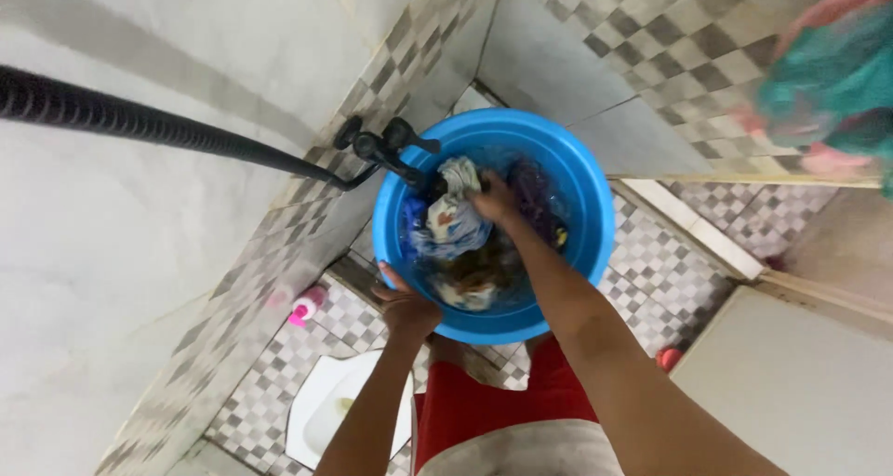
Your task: Hand-washing clothes in a bucket of soapy water.
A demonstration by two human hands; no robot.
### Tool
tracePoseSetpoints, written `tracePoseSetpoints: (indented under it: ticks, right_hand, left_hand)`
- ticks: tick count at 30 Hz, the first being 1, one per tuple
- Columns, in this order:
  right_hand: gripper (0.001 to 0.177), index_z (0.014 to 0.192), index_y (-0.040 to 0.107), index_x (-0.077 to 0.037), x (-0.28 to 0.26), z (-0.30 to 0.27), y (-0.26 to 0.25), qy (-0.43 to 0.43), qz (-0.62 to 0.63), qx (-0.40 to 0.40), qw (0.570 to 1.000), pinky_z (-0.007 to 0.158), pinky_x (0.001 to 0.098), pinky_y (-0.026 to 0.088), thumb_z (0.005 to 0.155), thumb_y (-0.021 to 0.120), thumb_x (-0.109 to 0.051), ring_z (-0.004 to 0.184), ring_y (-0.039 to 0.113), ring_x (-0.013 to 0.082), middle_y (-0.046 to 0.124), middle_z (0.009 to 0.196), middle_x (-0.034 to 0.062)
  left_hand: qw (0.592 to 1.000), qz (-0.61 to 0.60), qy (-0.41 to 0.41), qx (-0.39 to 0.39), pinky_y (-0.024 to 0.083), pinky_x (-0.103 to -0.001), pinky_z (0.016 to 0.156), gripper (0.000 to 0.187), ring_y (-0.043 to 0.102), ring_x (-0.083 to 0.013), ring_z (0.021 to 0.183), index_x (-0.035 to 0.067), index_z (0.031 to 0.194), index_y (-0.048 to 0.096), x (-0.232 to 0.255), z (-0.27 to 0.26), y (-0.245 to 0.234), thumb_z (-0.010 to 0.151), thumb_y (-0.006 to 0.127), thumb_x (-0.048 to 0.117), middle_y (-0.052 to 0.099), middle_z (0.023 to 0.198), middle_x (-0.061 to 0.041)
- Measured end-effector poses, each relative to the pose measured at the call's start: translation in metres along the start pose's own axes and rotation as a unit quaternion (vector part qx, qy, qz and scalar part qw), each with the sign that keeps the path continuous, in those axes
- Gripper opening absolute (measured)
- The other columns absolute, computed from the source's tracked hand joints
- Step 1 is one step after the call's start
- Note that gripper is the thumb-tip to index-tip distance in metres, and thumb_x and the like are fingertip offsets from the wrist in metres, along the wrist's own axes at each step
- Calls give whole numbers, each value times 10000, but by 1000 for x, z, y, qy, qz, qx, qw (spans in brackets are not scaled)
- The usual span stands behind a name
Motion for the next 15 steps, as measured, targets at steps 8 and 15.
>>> tracePoseSetpoints:
  ticks: [8, 15]
  right_hand:
    - [506, 1033, 587, -68, -30, -188, -80, -38, -18, -61, 997, 749, 497, 537, 756, 863, -389, 876, 681, 372, 649, 924, 206]
    - [500, 1147, 735, -160, 16, -186, -130, 47, -66, -98, 992, 938, 424, 623, 763, 805, -471, 1032, 798, 302, 804, 1078, 145]
  left_hand:
    - [991, -9, -98, -89, 431, -445, 1139, 1345, 357, -549, 1456, 40, 1526, -395, 4, -20, -14, 871, 740, 340, -57, 1607, -468]
    - [996, -46, -57, -58, 452, -472, 1089, 1352, 386, -593, 1392, 22, 1507, -401, 0, -14, -6, 878, 751, 343, -59, 1571, -504]
Point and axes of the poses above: each hand's wrist, its own z-axis towards the middle knuckle, its own y-axis out of the palm, x = y × z, the point moved 7 cm from there along z, towards the middle knuckle
